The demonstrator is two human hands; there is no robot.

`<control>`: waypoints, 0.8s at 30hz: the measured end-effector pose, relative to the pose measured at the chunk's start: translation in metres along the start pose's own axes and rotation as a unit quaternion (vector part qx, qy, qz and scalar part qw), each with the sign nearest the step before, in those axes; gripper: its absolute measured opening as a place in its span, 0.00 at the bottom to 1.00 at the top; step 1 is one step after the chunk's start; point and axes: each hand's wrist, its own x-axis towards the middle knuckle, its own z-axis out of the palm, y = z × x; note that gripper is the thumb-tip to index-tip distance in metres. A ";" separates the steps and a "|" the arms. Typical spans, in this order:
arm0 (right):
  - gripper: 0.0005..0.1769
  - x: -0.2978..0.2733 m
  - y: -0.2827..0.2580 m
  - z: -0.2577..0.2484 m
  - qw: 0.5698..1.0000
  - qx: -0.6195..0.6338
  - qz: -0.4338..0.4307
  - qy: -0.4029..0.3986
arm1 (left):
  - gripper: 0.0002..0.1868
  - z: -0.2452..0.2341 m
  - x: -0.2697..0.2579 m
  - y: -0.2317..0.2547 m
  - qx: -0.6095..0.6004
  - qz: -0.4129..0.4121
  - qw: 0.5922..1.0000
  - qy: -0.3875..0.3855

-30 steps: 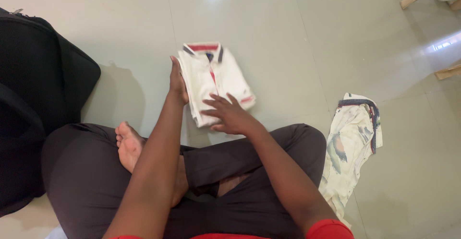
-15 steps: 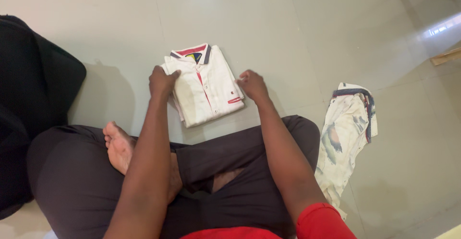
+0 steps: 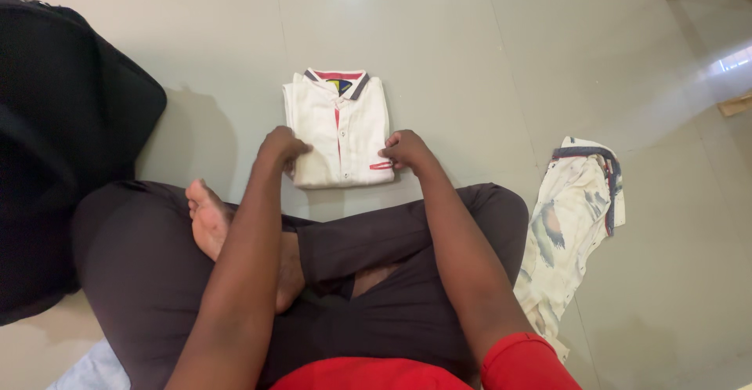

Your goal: The person folds a shirt on the floor and then places it inside a bag.

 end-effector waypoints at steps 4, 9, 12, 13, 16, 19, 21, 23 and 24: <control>0.16 0.003 0.012 -0.016 0.961 0.255 -0.021 -0.108 | 0.31 0.006 -0.024 -0.005 -0.055 0.039 0.991 0.113; 0.17 0.004 0.019 -0.008 0.976 0.180 0.036 -0.122 | 0.36 0.013 -0.036 -0.008 0.037 0.028 0.993 0.107; 0.15 0.004 0.017 -0.004 0.985 0.104 0.045 -0.132 | 0.35 0.011 -0.043 -0.002 0.102 -0.026 0.991 0.077; 0.14 0.003 0.015 -0.004 0.986 0.079 0.043 -0.138 | 0.33 0.010 -0.047 0.001 0.124 -0.032 0.990 0.056; 0.15 -0.004 0.008 -0.004 0.990 -0.072 0.036 -0.116 | 0.34 0.003 -0.064 0.005 0.170 -0.040 0.984 0.025; 0.24 -0.005 -0.004 -0.011 0.983 -0.159 0.059 -0.076 | 0.43 -0.008 -0.070 0.013 0.153 -0.028 0.984 0.090; 0.27 0.001 -0.012 -0.019 0.987 -0.155 0.023 0.024 | 0.42 -0.012 -0.064 0.013 0.115 0.024 0.978 0.173; 0.27 0.005 -0.014 -0.020 0.990 -0.095 -0.035 0.100 | 0.32 -0.011 -0.050 0.012 0.063 0.112 0.956 0.264; 0.26 0.010 -0.019 -0.018 0.988 -0.036 -0.081 0.128 | 0.29 -0.010 -0.041 0.015 0.044 0.142 0.944 0.295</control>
